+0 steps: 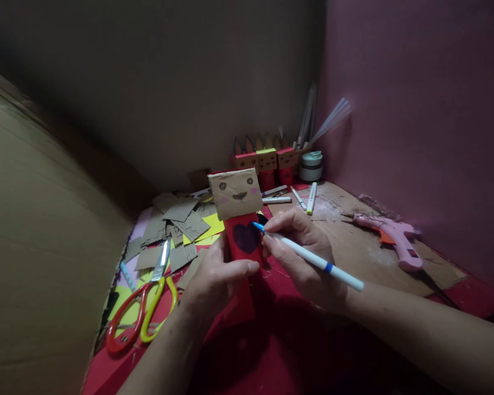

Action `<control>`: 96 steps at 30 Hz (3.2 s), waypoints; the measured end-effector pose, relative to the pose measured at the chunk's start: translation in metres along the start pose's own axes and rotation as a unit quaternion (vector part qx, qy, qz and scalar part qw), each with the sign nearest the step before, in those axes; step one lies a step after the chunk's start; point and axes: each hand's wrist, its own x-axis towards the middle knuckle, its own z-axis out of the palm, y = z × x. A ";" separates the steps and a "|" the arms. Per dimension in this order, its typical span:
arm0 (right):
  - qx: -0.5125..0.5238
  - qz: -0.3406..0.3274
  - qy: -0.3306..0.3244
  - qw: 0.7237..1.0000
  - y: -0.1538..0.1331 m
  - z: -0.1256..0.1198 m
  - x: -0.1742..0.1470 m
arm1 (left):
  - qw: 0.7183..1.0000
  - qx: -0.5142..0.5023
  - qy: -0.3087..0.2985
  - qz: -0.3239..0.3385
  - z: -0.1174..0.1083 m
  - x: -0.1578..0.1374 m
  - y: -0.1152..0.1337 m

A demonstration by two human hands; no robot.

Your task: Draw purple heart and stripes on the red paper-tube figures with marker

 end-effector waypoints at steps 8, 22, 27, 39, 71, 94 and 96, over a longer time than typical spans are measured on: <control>0.010 0.006 0.005 1.000 -0.007 0.000 -0.002 | 0.999 -0.041 -0.009 0.014 0.007 -0.001 0.006; 0.016 0.020 -0.016 1.000 0.001 0.001 -0.003 | 1.000 -0.024 -0.018 -0.004 0.002 0.000 0.004; 0.000 0.032 0.000 0.999 0.000 0.000 -0.002 | 0.999 -0.029 -0.017 -0.007 0.002 -0.001 0.004; 0.037 0.027 0.018 0.999 -0.005 0.004 -0.002 | 0.993 -0.114 -0.018 0.014 -0.001 -0.003 0.009; -0.010 0.037 0.011 0.999 -0.014 -0.005 0.015 | 0.993 -0.058 -0.097 -0.026 -0.006 -0.003 -0.006; 0.022 0.069 -0.003 0.997 0.001 -0.006 0.011 | 0.986 -0.167 -0.024 0.012 -0.007 -0.003 0.004; 0.018 0.061 -0.003 0.998 0.003 -0.006 0.011 | 0.986 -0.162 -0.023 0.015 -0.007 -0.003 0.003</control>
